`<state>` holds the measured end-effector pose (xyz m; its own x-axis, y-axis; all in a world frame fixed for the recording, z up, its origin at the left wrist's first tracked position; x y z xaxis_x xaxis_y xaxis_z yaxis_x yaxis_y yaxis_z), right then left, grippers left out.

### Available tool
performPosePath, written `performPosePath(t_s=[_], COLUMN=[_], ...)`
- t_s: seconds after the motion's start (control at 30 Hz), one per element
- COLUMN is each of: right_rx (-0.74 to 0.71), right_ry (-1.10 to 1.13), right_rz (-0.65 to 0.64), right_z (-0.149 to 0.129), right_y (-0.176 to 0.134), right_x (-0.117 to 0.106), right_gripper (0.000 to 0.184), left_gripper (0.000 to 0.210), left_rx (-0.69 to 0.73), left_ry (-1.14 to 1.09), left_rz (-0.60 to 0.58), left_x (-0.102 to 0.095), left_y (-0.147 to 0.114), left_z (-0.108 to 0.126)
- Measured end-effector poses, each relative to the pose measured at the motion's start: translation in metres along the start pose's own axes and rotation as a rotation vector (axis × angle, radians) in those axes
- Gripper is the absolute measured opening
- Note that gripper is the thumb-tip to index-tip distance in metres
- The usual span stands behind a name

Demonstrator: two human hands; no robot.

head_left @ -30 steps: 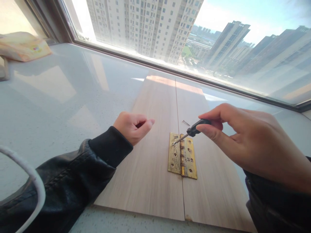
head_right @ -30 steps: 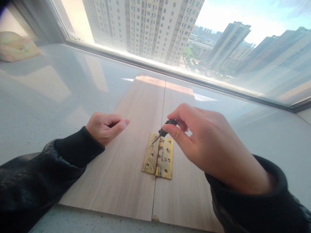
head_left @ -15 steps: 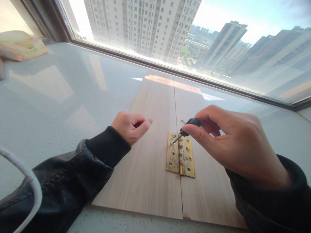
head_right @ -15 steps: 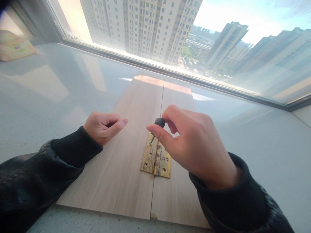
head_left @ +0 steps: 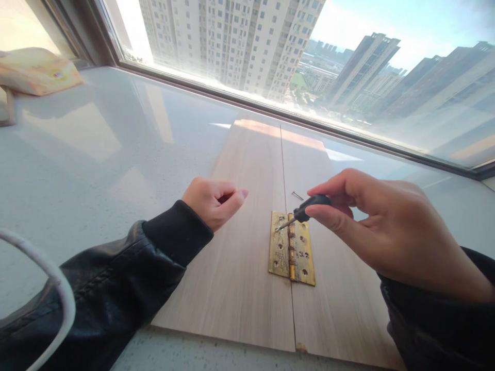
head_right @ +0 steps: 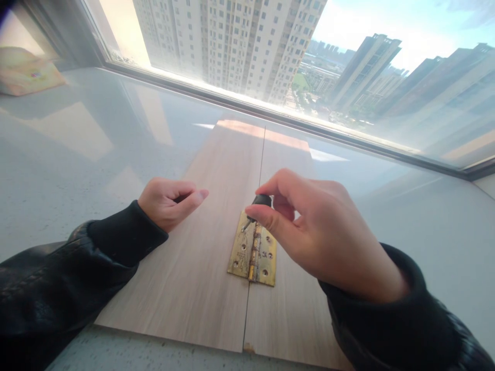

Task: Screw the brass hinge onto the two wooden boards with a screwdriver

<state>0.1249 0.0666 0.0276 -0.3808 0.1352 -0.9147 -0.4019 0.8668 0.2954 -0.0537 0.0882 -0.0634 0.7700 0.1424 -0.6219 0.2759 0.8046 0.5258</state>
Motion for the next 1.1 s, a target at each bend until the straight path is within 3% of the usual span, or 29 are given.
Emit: performPosePath(t_s=[0.17, 0.27, 0.43, 0.67, 1.0, 1.1], right_rx=[0.002, -0.019, -0.064, -0.006, 0.078, 0.058], right_ry=[-0.129, -0.067, 0.099, 0.122, -0.077, -0.023], right_rz=[0.185, 0.122, -0.053, -0.101, 0.178, 0.148], right_z=[-0.006, -0.008, -0.007, -0.001, 0.002, -0.004], right_y=[-0.003, -0.002, -0.001, -0.002, -0.001, -0.002], right_x=[-0.004, 0.0, 0.003, 0.0, -0.005, -0.001], right_gripper=[0.03, 0.019, 0.02, 0.013, 0.034, 0.027], left_gripper=[0.044, 0.044, 0.044, 0.044, 0.044, 0.044], left_rx=[-0.008, -0.01, -0.012, -0.01, -0.024, -0.037], left_ry=[0.002, 0.009, 0.002, 0.005, 0.005, 0.003], left_rz=[-0.007, -0.003, 0.0, -0.005, -0.006, 0.007], left_x=[0.001, 0.0, 0.001, -0.001, 0.0, 0.0], left_y=[0.0, -0.001, -0.001, 0.0, -0.001, -0.001], left_z=[-0.001, -0.002, -0.002, 0.0, -0.001, 0.0])
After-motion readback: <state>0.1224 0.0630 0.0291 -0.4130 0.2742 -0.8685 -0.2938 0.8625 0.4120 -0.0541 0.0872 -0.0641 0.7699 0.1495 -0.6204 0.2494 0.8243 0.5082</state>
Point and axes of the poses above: each hand's wrist, its own y-axis towards the middle knuckle, its own x-axis out of the palm, z = x × y, the point moved 7 cm from there along y, towards the middle knuckle, and after that the axes turned 13 degrees about x, right-handed, at the moved point
